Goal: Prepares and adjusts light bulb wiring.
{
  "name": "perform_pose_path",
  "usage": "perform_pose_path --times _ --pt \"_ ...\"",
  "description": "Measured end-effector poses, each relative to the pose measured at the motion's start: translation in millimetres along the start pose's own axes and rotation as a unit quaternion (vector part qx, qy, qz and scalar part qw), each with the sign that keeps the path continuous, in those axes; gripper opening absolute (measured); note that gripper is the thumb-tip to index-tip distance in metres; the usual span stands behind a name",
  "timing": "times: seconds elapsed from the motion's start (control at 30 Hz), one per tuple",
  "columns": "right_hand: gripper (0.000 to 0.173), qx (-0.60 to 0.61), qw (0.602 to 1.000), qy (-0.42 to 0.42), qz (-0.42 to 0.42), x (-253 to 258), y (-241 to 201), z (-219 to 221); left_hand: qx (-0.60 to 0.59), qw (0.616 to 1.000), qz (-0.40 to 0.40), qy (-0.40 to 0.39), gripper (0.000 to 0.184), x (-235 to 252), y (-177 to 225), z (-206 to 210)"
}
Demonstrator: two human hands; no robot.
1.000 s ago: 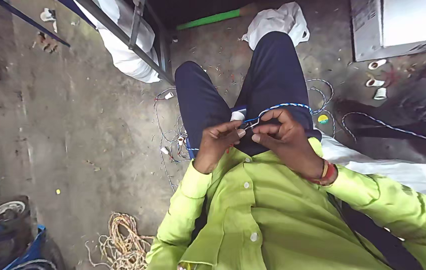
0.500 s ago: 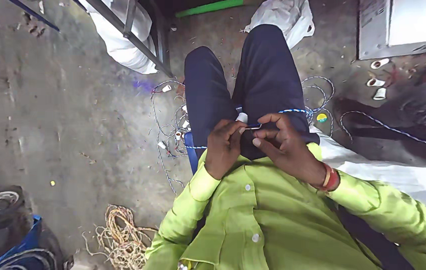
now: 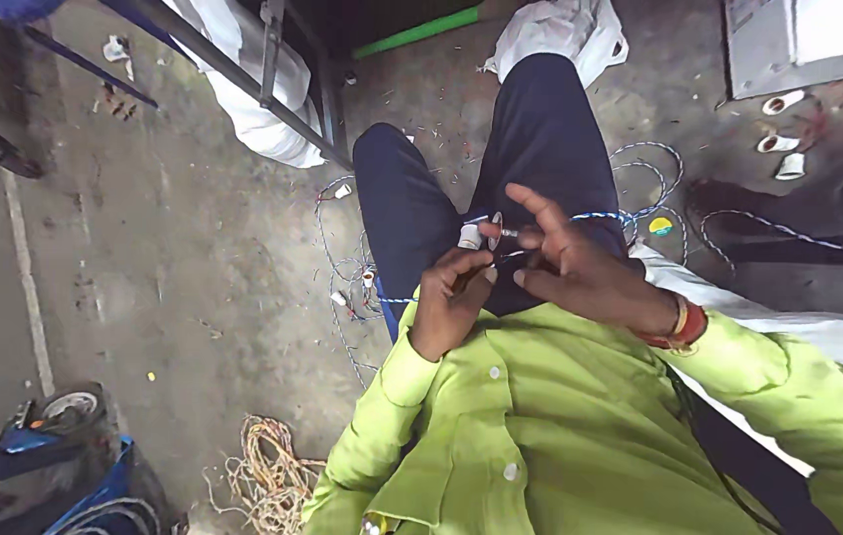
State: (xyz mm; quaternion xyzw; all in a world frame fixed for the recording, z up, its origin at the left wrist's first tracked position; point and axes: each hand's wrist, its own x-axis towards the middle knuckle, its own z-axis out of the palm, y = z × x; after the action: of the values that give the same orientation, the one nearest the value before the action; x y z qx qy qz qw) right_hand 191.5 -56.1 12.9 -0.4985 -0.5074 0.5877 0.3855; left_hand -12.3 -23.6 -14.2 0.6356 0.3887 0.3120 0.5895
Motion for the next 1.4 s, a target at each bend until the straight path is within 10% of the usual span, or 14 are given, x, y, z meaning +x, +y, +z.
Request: perform_pose_path --times 0.37,0.57,0.73,0.87,0.93,1.13,1.3,1.4 --pt "0.051 -0.364 0.909 0.111 -0.167 6 21 11 0.310 0.915 0.168 0.194 0.024 3 -3 9" --pt "0.050 -0.364 0.903 0.143 -0.180 6 25 17 0.356 0.885 0.234 0.187 0.016 5 -14 9" --pt "0.014 -0.302 0.853 0.279 -0.322 -1 30 22 0.287 0.904 0.225 0.224 0.016 7 -14 3" --pt "0.018 -0.073 0.981 0.175 -0.049 -8 23 30 0.220 0.919 0.216 0.244 0.016 8 -12 3" --pt "0.021 0.062 0.984 0.163 0.034 -1 20 29 0.198 0.922 0.225 0.245 0.015 8 -9 5" --pt "0.050 0.153 0.960 0.226 -0.064 13 20 36 0.171 0.936 0.208 0.226 0.010 6 -1 1" --pt "0.019 0.056 0.964 0.207 -0.156 12 32 32 0.203 0.942 0.178 0.198 0.009 3 10 9" --pt "0.030 0.038 0.979 0.136 -0.149 16 28 33 0.279 0.923 0.204 0.170 0.012 -3 27 5"
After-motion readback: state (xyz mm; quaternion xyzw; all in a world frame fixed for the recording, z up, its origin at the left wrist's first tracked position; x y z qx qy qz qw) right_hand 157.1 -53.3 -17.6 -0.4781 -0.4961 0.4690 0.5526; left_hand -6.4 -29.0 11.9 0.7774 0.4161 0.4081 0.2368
